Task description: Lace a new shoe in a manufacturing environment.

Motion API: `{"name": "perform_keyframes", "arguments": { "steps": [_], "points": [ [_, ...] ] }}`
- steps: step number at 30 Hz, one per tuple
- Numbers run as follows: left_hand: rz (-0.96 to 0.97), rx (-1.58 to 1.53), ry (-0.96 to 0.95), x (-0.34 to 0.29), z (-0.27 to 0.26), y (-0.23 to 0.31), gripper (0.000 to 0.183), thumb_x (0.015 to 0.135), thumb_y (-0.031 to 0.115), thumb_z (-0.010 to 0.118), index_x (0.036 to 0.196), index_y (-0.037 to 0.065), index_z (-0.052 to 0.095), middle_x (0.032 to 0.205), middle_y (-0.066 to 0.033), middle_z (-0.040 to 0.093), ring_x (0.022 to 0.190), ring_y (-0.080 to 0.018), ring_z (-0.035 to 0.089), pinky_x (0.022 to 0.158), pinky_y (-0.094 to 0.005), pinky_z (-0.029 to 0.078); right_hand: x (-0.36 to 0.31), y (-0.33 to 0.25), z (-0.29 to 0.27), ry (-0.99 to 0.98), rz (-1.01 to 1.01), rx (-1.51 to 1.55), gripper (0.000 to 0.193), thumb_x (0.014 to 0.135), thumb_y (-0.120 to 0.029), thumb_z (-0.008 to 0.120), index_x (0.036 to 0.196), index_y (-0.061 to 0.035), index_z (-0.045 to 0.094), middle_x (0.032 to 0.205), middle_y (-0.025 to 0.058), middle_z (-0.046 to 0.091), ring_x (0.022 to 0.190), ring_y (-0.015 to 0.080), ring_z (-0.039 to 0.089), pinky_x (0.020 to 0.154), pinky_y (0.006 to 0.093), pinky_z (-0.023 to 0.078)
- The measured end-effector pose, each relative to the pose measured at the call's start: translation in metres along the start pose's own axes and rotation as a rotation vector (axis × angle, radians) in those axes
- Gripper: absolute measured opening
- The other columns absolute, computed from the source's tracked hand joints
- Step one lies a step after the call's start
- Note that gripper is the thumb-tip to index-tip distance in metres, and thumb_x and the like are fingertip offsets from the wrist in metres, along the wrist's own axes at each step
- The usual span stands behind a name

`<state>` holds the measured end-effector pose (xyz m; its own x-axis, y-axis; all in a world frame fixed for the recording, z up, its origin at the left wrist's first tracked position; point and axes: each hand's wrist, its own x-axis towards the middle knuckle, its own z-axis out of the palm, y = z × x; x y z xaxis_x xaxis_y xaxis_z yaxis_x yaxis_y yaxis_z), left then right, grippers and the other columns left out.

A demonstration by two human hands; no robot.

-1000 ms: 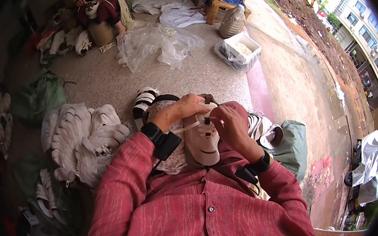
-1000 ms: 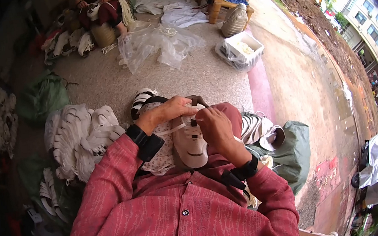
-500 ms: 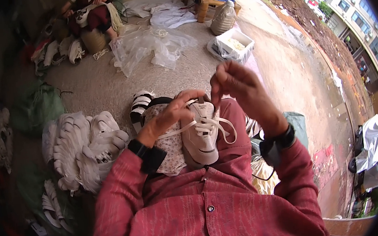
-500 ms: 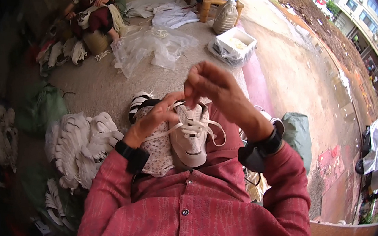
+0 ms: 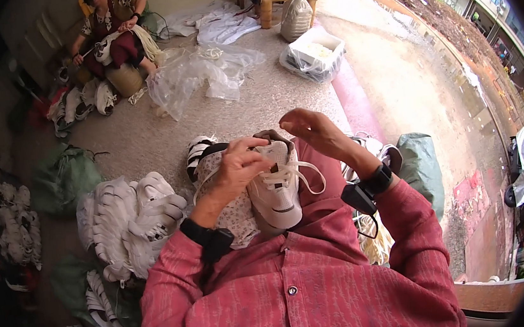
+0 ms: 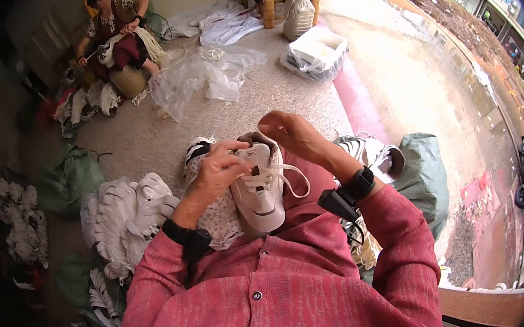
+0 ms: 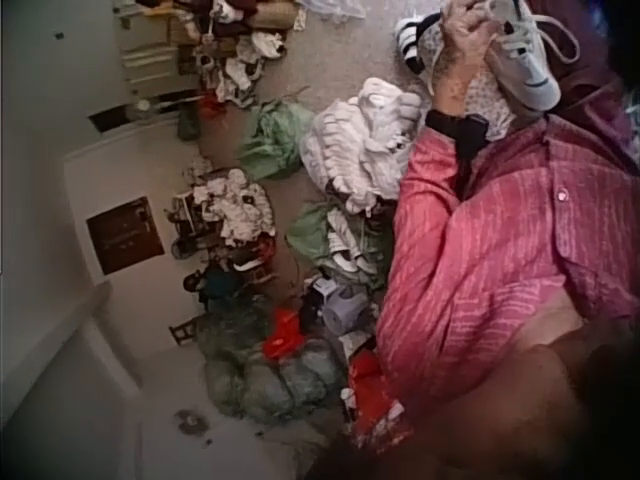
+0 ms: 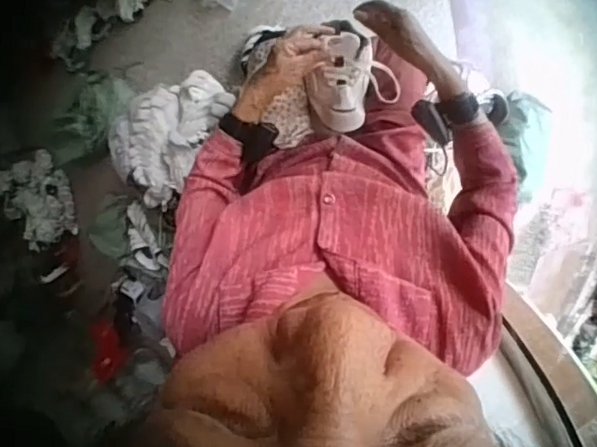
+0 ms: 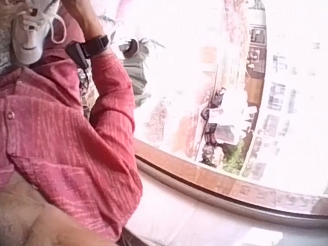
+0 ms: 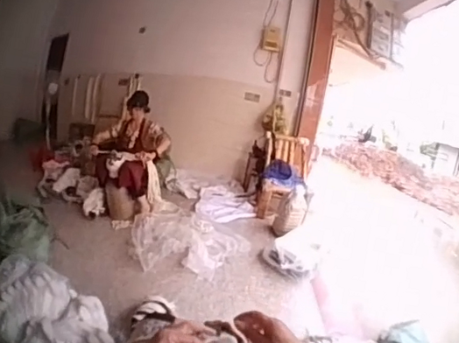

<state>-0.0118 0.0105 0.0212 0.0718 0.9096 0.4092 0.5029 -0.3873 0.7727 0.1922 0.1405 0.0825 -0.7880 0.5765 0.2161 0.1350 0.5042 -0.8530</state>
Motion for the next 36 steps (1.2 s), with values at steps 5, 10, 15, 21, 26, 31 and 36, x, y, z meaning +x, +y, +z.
{"name": "perform_keyframes", "arguments": {
  "steps": [5,10,15,21,26,31,36],
  "points": [
    [-0.285,-0.761,0.593,-0.034,-0.092,-0.014,0.014,0.088,0.023,0.068,0.096,0.011,0.069,0.123,-0.0042,0.061,0.115,-0.0196,0.053,0.105,-0.0389,0.036,-0.004,0.053,0.014,-0.136,0.122,0.070,0.045,0.102,-0.038,0.045,0.117,0.0015,0.060,0.105,0.0085,0.065,0.099,0.0155,0.058,0.086,0.0296,0.046],
    [-0.303,-0.740,0.978,-0.082,-0.191,-0.024,0.028,0.093,0.033,0.063,0.108,0.010,0.066,0.110,-0.0022,0.064,0.098,-0.0153,0.059,0.089,-0.0325,0.044,0.007,0.067,0.030,-0.154,0.156,0.209,0.042,0.101,-0.036,0.048,0.113,0.0014,0.062,0.099,0.0148,0.067,0.095,0.0220,0.061,0.086,0.0340,0.047],
    [-0.872,-0.237,0.432,-0.108,-0.151,-0.025,0.026,0.096,0.028,0.059,0.107,0.006,0.066,0.091,-0.0009,0.066,0.077,-0.0085,0.059,0.067,-0.0240,0.047,0.006,0.060,0.029,-0.178,0.142,0.093,0.047,0.099,-0.043,0.052,0.105,0.0021,0.064,0.086,0.0067,0.065,0.082,0.0136,0.057,0.074,0.0319,0.048],
    [-0.340,0.083,0.081,-0.070,-0.044,-0.002,0.021,0.094,0.022,0.062,0.092,0.003,0.069,0.086,-0.0023,0.067,0.077,-0.0103,0.061,0.072,-0.0231,0.047,0.010,0.054,0.019,-0.356,0.154,0.061,0.044,0.086,-0.037,0.072,0.105,0.0021,0.065,0.087,0.0034,0.066,0.082,0.0124,0.057,0.072,0.0298,0.048],
    [0.042,0.521,-0.147,-0.034,0.001,0.025,0.028,0.094,0.029,0.062,0.086,0.002,0.068,0.081,-0.0026,0.064,0.073,-0.0119,0.058,0.066,-0.0244,0.044,0.001,0.060,0.021,-0.313,0.211,0.407,0.033,0.086,-0.025,0.074,0.102,0.0018,0.066,0.088,0.0003,0.068,0.079,0.0090,0.061,0.071,0.0253,0.049],
    [-0.575,-0.694,-0.059,-0.051,-0.042,0.066,0.039,0.098,0.038,0.055,0.071,0.010,0.055,0.058,0.0015,0.045,0.049,-0.0108,0.041,0.049,-0.0243,0.035,-0.008,0.067,0.023,-0.282,0.309,0.705,0.026,0.087,-0.020,0.072,0.101,0.0012,0.066,0.088,0.0014,0.069,0.078,0.0075,0.063,0.070,0.0235,0.051],
    [-0.282,-0.883,0.374,-0.104,-0.136,0.115,0.038,0.101,0.034,0.048,0.071,0.012,0.047,0.054,0.0049,0.034,0.044,-0.0079,0.027,0.042,-0.0248,0.025,-0.004,0.063,0.027,-0.266,0.302,0.389,0.037,0.083,-0.026,0.076,0.107,0.0008,0.066,0.086,0.0013,0.068,0.076,0.0107,0.063,0.069,0.0262,0.050]
  ]
}}
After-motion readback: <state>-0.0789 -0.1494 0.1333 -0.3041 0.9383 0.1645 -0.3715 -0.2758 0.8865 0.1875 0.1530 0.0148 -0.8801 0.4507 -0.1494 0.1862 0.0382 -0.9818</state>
